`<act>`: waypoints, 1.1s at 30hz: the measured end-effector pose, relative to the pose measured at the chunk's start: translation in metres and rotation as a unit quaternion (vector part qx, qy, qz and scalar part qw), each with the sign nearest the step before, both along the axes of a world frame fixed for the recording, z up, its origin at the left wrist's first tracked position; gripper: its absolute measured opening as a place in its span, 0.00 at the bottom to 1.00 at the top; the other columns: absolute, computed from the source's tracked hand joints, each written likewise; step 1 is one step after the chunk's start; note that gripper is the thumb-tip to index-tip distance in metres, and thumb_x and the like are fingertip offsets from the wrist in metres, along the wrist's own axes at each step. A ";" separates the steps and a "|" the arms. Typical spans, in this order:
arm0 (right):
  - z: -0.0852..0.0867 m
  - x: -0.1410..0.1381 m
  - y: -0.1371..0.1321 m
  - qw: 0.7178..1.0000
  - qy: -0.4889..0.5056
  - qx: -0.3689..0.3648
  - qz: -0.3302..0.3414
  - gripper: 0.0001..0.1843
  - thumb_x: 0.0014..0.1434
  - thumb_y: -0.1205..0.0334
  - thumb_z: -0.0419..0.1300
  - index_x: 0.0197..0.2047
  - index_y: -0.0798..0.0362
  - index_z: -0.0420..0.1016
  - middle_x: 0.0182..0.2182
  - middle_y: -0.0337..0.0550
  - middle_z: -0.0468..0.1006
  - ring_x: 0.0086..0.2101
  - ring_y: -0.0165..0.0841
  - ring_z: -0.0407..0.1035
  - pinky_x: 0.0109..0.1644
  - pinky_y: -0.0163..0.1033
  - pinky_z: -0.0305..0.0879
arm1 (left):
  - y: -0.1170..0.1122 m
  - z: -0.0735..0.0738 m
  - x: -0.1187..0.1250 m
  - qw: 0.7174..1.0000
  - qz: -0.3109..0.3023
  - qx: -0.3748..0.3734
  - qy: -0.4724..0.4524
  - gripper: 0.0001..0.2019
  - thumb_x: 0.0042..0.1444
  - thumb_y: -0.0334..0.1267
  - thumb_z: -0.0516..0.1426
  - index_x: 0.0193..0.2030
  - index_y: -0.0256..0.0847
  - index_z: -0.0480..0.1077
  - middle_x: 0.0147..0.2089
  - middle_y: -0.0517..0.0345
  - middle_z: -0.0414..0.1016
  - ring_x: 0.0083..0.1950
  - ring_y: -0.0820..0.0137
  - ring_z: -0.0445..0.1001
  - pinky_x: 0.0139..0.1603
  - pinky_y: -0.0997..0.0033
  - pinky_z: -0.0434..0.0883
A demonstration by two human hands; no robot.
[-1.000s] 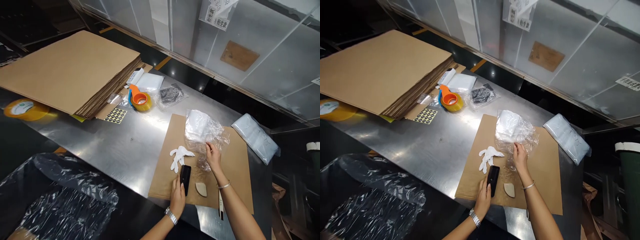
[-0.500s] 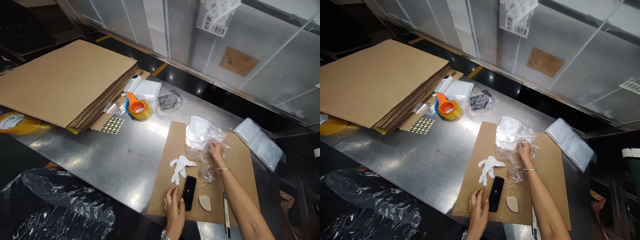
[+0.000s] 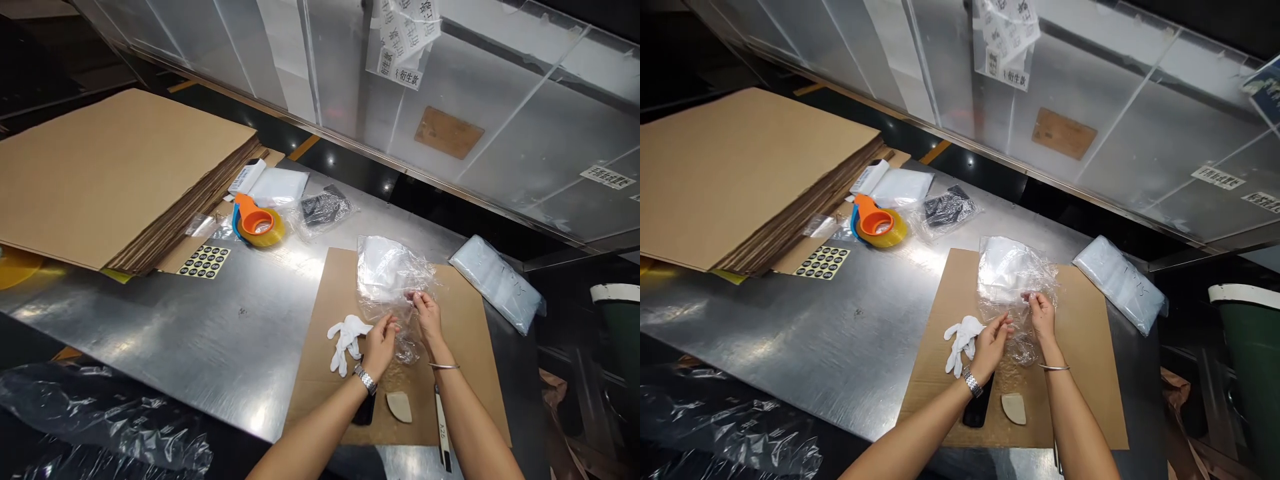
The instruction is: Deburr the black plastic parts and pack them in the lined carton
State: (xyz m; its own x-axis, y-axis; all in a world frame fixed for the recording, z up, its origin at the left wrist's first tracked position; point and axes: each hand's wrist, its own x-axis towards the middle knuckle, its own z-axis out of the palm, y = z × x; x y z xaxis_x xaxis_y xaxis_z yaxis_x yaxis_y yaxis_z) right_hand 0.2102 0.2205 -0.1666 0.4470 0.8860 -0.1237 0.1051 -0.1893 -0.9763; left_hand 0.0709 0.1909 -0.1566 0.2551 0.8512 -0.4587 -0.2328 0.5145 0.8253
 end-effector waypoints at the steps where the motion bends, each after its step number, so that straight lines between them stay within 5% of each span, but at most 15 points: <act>1: 0.004 0.000 -0.004 0.999 0.036 0.003 -0.012 0.17 0.55 0.48 0.54 0.32 0.54 0.70 0.28 0.39 0.75 0.32 0.31 0.70 0.39 0.41 0.65 | 0.005 0.002 0.006 1.000 0.002 -0.015 -0.017 0.16 0.56 0.38 0.52 0.50 0.37 0.66 0.46 0.50 0.71 0.41 0.67 0.71 0.45 0.63 0.67; 7: 0.036 -0.006 -0.055 0.979 0.200 -0.037 -0.028 0.13 0.49 0.49 0.61 0.30 0.51 0.69 0.24 0.37 0.72 0.24 0.29 0.68 0.28 0.37 0.66 | 0.007 0.010 0.017 0.981 -0.036 -0.118 -0.150 0.12 0.56 0.42 0.52 0.40 0.35 0.67 0.36 0.57 0.71 0.34 0.72 0.71 0.35 0.66 0.71; 13: 0.061 -0.021 -0.105 0.964 0.255 -0.073 -0.026 0.25 0.51 0.40 0.55 0.42 0.52 0.69 0.30 0.44 0.75 0.29 0.33 0.69 0.26 0.37 0.67 | -0.018 0.015 0.005 0.971 0.071 -0.134 -0.186 0.12 0.44 0.40 0.62 0.33 0.38 0.67 0.26 0.67 0.67 0.27 0.80 0.67 0.34 0.76 0.68; 18: 0.067 -0.023 -0.131 0.971 0.218 -0.092 -0.024 0.15 0.48 0.51 0.64 0.31 0.53 0.70 0.23 0.37 0.73 0.23 0.27 0.66 0.26 0.32 0.64 | -0.035 0.025 -0.011 0.974 0.115 -0.109 -0.160 0.14 0.40 0.41 0.64 0.33 0.39 0.68 0.27 0.66 0.67 0.27 0.79 0.66 0.32 0.76 0.66; 24: 0.071 -0.026 -0.152 0.981 0.160 -0.103 0.017 0.16 0.46 0.51 0.65 0.24 0.56 0.68 0.18 0.39 0.73 0.19 0.26 0.64 0.23 0.32 0.61 | -0.065 0.028 -0.022 0.983 0.140 -0.078 -0.092 0.14 0.39 0.41 0.65 0.32 0.36 0.69 0.25 0.65 0.66 0.25 0.80 0.64 0.26 0.80 0.62; 29: 0.072 -0.029 -0.171 0.994 0.081 -0.063 0.034 0.16 0.52 0.48 0.58 0.30 0.55 0.70 0.22 0.41 0.74 0.22 0.29 0.67 0.25 0.35 0.64 | -0.088 0.029 -0.032 0.983 0.156 -0.079 -0.058 0.16 0.39 0.42 0.64 0.33 0.38 0.67 0.25 0.66 0.66 0.23 0.81 0.63 0.23 0.80 0.59; 33: 0.077 -0.027 -0.188 0.998 -0.040 -0.007 0.042 0.12 0.57 0.54 0.54 0.36 0.53 0.70 0.26 0.44 0.75 0.26 0.32 0.68 0.28 0.37 0.64 | -0.105 0.037 -0.047 0.979 0.176 -0.093 -0.035 0.20 0.40 0.41 0.64 0.41 0.41 0.65 0.37 0.60 0.72 0.33 0.79 0.70 0.34 0.79 0.65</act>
State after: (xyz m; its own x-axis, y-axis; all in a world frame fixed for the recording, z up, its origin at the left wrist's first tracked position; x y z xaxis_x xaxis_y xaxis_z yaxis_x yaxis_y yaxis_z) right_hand 0.1832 0.0321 -0.0895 0.3809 0.9187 -0.1042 0.1980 -0.1911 -0.9614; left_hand 0.0236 0.0864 -0.1196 -0.0031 0.7960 -0.6052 -0.4759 0.5311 0.7010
